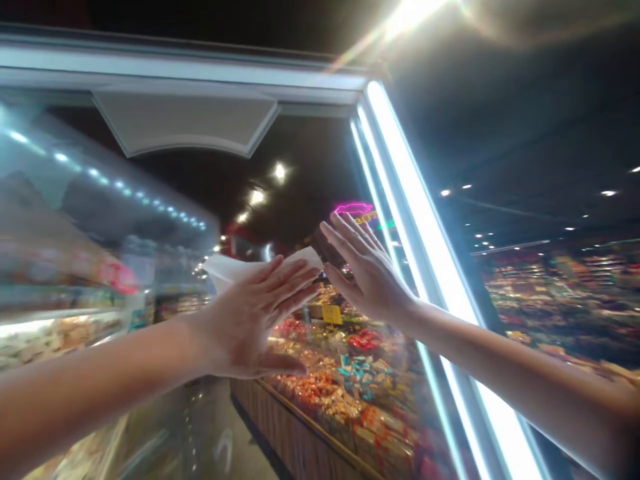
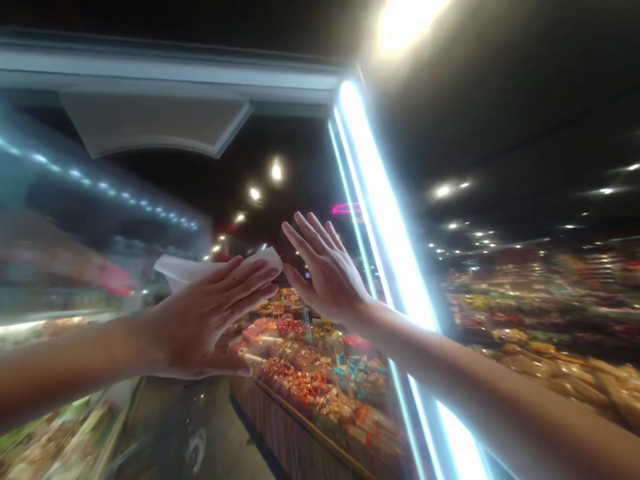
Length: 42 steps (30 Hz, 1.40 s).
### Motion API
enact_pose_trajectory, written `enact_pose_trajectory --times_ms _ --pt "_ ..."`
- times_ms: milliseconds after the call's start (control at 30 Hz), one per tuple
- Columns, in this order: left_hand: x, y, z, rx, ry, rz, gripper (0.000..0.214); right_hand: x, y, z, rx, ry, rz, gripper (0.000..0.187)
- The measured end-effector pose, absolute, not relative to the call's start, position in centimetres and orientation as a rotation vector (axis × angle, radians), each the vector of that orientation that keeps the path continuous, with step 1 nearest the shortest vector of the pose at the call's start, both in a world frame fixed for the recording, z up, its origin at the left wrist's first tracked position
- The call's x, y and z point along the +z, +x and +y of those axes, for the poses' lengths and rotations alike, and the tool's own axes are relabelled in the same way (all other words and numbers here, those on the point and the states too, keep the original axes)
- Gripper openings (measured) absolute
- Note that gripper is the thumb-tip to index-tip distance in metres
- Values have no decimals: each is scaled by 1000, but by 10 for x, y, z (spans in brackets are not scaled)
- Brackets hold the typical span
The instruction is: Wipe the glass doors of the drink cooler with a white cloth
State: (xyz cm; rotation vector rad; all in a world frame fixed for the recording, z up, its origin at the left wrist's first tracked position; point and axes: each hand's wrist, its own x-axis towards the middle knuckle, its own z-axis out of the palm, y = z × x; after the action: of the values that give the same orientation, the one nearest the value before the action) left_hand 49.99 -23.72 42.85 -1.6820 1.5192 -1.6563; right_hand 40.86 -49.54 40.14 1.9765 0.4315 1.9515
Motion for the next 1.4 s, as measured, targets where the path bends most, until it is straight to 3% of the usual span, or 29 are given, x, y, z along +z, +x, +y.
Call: enact_pose_trajectory --times_ms 167,333,467,567,700,867,1033,1200,1267,1400 --pt "409 500 -242 -2054 -1847 1325 88 392 409 -493 2007 1982 461 83" --pt "321 499 -236 -1655 -1497 1598 106 351 405 -492 2060 2075 386 88" --pt "284 502 -216 -1933 -1953 1327 95 290 403 -478 2051 2140 296 90" --pt "249 508 -208 -1969 -2067 1223 102 247 406 -458 2022 2234 265 93" --pt "204 515 -189 -1679 -1689 1520 97 202 412 -437 2018 2342 184 90" --pt "191 523 -161 -2000 -2169 1129 86 158 421 -421 2063 2362 109 89" --pt "147 526 -151 -1692 -1688 1505 92 118 430 -396 2043 2419 34 87" --pt "131 535 -135 -1966 -2220 1146 103 100 436 -378 2079 2406 -78 85" --pt "107 535 -134 -1954 -2154 1228 105 97 437 -373 2066 2422 -124 82" --pt "83 538 -117 -1969 -2120 1329 89 95 443 -359 2117 2333 -87 79"
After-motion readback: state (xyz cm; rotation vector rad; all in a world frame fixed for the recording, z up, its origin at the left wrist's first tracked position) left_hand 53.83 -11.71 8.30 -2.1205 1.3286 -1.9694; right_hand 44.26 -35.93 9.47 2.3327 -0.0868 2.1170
